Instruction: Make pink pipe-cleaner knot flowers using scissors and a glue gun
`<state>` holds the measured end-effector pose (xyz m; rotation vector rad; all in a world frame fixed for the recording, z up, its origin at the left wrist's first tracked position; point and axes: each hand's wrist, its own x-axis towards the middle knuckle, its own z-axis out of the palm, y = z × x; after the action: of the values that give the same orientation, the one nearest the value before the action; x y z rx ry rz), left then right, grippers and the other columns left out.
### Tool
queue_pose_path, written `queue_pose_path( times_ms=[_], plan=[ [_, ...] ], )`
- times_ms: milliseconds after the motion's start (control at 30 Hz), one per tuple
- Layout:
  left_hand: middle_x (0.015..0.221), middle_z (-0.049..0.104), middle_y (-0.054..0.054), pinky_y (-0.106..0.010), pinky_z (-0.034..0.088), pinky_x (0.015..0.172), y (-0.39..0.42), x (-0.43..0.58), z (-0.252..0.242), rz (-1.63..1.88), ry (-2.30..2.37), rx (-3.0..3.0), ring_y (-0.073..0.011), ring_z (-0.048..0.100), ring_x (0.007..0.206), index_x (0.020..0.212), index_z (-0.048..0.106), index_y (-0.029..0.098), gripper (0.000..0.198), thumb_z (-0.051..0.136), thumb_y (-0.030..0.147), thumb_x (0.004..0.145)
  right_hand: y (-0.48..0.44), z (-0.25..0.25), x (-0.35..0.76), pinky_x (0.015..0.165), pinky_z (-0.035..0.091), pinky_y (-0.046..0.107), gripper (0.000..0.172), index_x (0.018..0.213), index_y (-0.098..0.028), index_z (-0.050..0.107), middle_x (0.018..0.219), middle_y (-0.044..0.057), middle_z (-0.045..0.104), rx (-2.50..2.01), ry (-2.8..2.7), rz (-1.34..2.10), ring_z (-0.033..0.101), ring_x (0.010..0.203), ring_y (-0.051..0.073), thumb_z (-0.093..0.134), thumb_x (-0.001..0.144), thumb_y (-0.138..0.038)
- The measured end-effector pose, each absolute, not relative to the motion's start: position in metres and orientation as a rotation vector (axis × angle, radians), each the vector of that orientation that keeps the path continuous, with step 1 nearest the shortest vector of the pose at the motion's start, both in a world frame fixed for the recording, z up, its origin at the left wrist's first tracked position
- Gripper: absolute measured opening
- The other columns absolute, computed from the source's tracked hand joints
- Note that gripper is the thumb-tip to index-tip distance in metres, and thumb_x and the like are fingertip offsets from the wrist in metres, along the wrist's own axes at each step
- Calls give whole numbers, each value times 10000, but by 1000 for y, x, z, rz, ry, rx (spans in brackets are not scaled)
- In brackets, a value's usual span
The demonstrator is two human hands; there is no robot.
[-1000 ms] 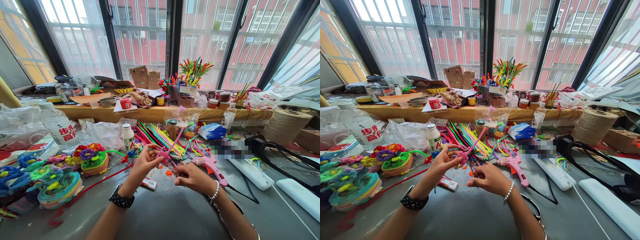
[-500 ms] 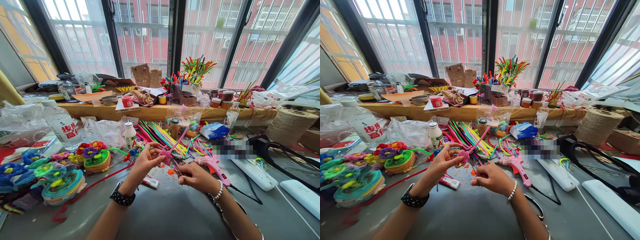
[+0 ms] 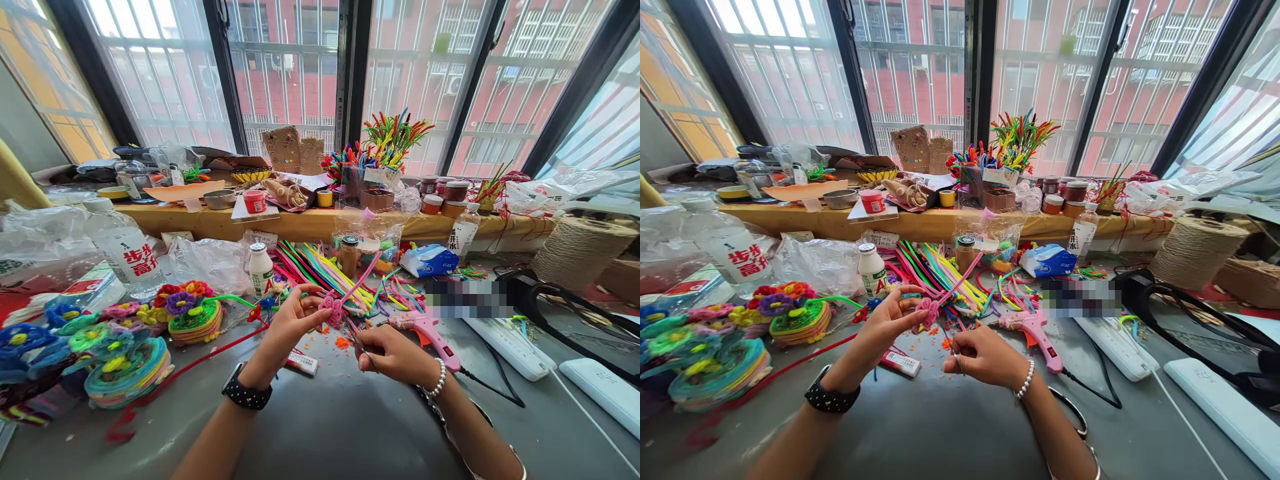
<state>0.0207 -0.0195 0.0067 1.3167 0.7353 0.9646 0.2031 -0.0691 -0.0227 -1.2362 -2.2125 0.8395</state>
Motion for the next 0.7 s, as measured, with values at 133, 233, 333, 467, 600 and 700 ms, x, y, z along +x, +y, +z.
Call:
queue_pose_path(
  times_ms=[133, 233, 333, 467, 600, 700],
  plan=[
    [675, 533, 24, -193, 381, 485, -19, 21, 6, 968, 745, 1303, -82, 500, 545, 910, 416, 168, 388, 652, 234, 608, -68, -23, 203, 434, 202, 209, 489, 510, -157, 398, 475, -62, 308, -1276, -2213, 785, 269, 466, 71, 364, 717, -599],
    [686, 549, 19, -191, 382, 494, -19, 20, 6, 979, 760, 1309, -87, 514, 562, 909, 425, 170, 379, 651, 237, 611, -68, -22, 202, 440, 220, 206, 459, 503, -157, 410, 468, -56, 335, -1279, -2195, 775, 298, 471, 74, 393, 734, -553],
    [711, 568, 7, -194, 390, 514, -18, 19, 5, 984, 783, 1319, -98, 535, 600, 909, 428, 171, 369, 645, 237, 618, -67, -22, 202, 444, 235, 201, 429, 485, -159, 411, 453, -54, 354, -1290, -2168, 773, 315, 467, 75, 440, 731, -509],
    [740, 584, -2, -199, 398, 543, -18, 17, 4, 972, 805, 1337, -114, 554, 659, 908, 418, 180, 343, 628, 239, 643, -67, -22, 203, 431, 221, 192, 415, 446, -165, 340, 433, -66, 307, -1295, -2114, 791, 295, 443, 66, 511, 712, -433],
    [754, 591, -9, -197, 392, 555, -16, 16, 3, 978, 786, 1334, -111, 557, 664, 918, 418, 182, 327, 615, 234, 661, -67, -19, 204, 430, 212, 190, 424, 448, -167, 320, 440, -69, 281, -1276, -2082, 813, 270, 442, 63, 502, 715, -442],
    [767, 588, -12, -198, 392, 567, -16, 17, 1, 1010, 750, 1313, -105, 552, 661, 931, 418, 184, 320, 605, 223, 674, -68, -17, 203, 437, 215, 196, 464, 474, -168, 341, 466, -60, 309, -1280, -2050, 782, 267, 460, 70, 417, 713, -558]
  ],
)
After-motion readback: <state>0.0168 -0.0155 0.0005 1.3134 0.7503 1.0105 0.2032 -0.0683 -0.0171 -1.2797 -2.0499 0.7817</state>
